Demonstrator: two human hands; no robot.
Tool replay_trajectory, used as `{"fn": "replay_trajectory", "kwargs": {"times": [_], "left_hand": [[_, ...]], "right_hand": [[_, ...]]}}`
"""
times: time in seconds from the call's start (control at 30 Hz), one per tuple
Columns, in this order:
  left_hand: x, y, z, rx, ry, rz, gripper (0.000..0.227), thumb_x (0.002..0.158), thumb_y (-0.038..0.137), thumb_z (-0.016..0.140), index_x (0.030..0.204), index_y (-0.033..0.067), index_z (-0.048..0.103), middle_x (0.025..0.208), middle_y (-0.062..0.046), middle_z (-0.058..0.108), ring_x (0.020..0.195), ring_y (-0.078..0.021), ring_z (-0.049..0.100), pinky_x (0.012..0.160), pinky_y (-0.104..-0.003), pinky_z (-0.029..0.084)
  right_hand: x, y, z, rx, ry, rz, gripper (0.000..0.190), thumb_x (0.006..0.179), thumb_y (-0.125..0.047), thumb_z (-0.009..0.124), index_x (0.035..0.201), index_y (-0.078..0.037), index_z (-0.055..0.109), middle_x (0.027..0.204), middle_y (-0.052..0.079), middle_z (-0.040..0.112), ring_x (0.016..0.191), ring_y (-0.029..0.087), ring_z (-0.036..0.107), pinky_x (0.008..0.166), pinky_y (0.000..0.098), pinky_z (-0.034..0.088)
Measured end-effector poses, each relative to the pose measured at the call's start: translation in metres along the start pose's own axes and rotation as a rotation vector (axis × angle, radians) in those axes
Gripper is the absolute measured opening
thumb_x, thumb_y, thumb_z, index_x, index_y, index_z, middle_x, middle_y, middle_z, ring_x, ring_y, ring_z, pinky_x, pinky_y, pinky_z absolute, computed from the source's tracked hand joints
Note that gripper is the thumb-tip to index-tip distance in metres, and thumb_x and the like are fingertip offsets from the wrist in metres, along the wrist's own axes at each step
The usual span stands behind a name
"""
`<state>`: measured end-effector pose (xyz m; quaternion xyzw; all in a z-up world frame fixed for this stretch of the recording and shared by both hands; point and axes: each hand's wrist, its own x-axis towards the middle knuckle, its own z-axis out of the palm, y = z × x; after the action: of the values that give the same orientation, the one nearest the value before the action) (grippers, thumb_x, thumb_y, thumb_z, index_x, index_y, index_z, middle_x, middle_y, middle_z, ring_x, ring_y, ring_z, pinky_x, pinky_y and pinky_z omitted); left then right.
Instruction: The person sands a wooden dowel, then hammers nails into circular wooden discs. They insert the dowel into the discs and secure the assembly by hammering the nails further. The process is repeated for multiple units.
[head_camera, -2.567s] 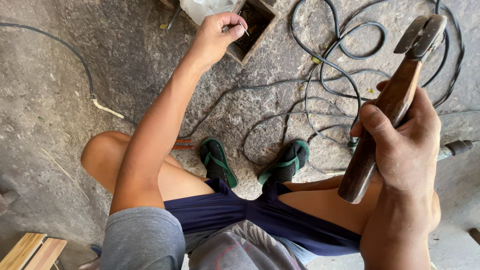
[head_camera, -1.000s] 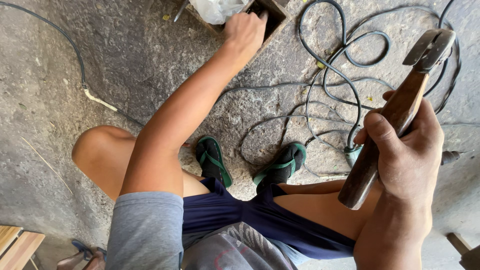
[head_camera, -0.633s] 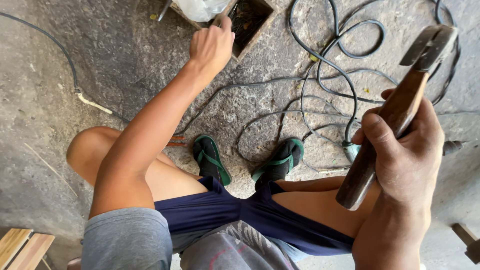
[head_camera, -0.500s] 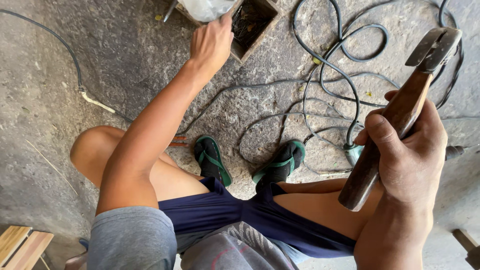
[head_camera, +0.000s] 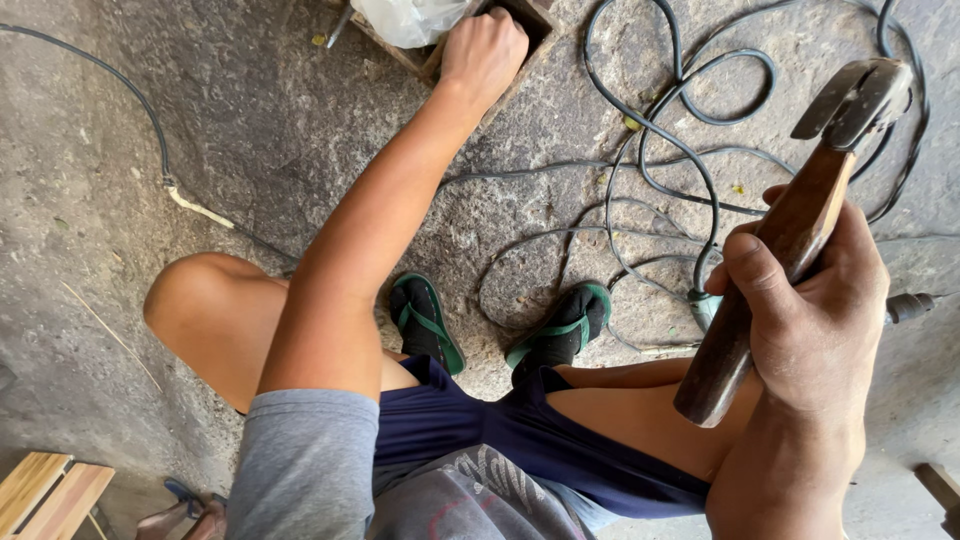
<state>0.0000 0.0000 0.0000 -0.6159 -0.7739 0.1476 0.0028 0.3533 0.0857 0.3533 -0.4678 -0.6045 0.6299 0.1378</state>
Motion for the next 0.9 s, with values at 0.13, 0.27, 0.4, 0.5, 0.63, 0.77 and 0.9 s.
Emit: {"fn": "replay_trajectory", "kwargs": {"times": [0.13,0.27,0.4,0.5,0.63,0.77,0.9], "left_hand": [[0.015,0.010,0.002,-0.099,-0.052,-0.158,0.008,0.081,-0.007,0.069,0.076,-0.0018,0.073,0.091,-0.020,0.073,0.071,-0.0251,0.072,0.051,-0.030,0.058],[0.016,0.012,-0.018,-0.033,0.086,-0.166,0.003,0.072,-0.001,0.071,0.070,-0.0017,0.073,0.091,-0.017,0.073,0.075,-0.0252,0.072,0.055,-0.032,0.060],[-0.004,-0.009,-0.055,-0.528,-0.160,-0.291,0.012,0.101,-0.001,0.063,0.095,-0.0072,0.070,0.090,-0.021,0.071,0.069,-0.0242,0.071,0.058,-0.036,0.057],[-0.040,-0.038,-0.079,-0.861,-0.110,-0.322,0.016,0.096,0.016,0.075,0.092,0.0009,0.079,0.087,-0.014,0.076,0.076,-0.0225,0.072,0.069,-0.038,0.058],[-0.066,-0.057,-0.100,-1.273,-0.056,-0.365,0.022,0.094,0.020,0.079,0.106,0.0018,0.079,0.093,-0.010,0.079,0.085,-0.0174,0.073,0.075,-0.033,0.057],[-0.076,-0.063,-0.111,-1.445,-0.098,-0.360,0.023,0.098,0.021,0.074,0.111,0.0025,0.079,0.101,-0.007,0.081,0.096,-0.0145,0.075,0.085,-0.031,0.056],[-0.082,-0.068,-0.125,-1.513,-0.260,-0.500,0.023,0.099,0.022,0.067,0.115,0.0082,0.077,0.111,-0.008,0.078,0.104,-0.0179,0.071,0.077,-0.036,0.057]], "right_hand": [[-0.001,-0.001,-0.001,0.001,-0.008,-0.005,0.038,0.104,-0.009,0.072,0.132,0.006,0.053,0.091,0.010,0.066,0.074,0.014,0.067,0.070,0.0265,0.056],[-0.001,-0.003,-0.001,-0.014,-0.012,-0.002,0.039,0.104,-0.010,0.072,0.134,0.006,0.052,0.090,0.010,0.066,0.072,0.013,0.067,0.069,0.0266,0.055],[-0.005,-0.002,-0.004,0.049,-0.032,-0.022,0.037,0.104,-0.009,0.072,0.129,0.008,0.051,0.092,0.010,0.067,0.073,0.013,0.067,0.071,0.0267,0.055],[-0.006,-0.001,-0.005,0.055,-0.049,-0.037,0.037,0.104,-0.009,0.072,0.130,0.008,0.051,0.092,0.011,0.067,0.073,0.013,0.067,0.071,0.0270,0.055],[-0.002,-0.006,-0.002,0.067,-0.049,-0.032,0.036,0.104,-0.010,0.072,0.129,0.008,0.051,0.090,0.010,0.065,0.071,0.014,0.066,0.068,0.0274,0.055],[0.000,-0.011,0.006,0.068,-0.048,-0.020,0.036,0.104,-0.009,0.072,0.128,0.007,0.051,0.089,0.009,0.064,0.071,0.014,0.066,0.067,0.0269,0.054],[-0.001,-0.018,0.012,0.063,-0.041,-0.001,0.035,0.102,-0.008,0.072,0.127,0.007,0.052,0.089,0.009,0.065,0.071,0.013,0.066,0.066,0.0261,0.054]]}}
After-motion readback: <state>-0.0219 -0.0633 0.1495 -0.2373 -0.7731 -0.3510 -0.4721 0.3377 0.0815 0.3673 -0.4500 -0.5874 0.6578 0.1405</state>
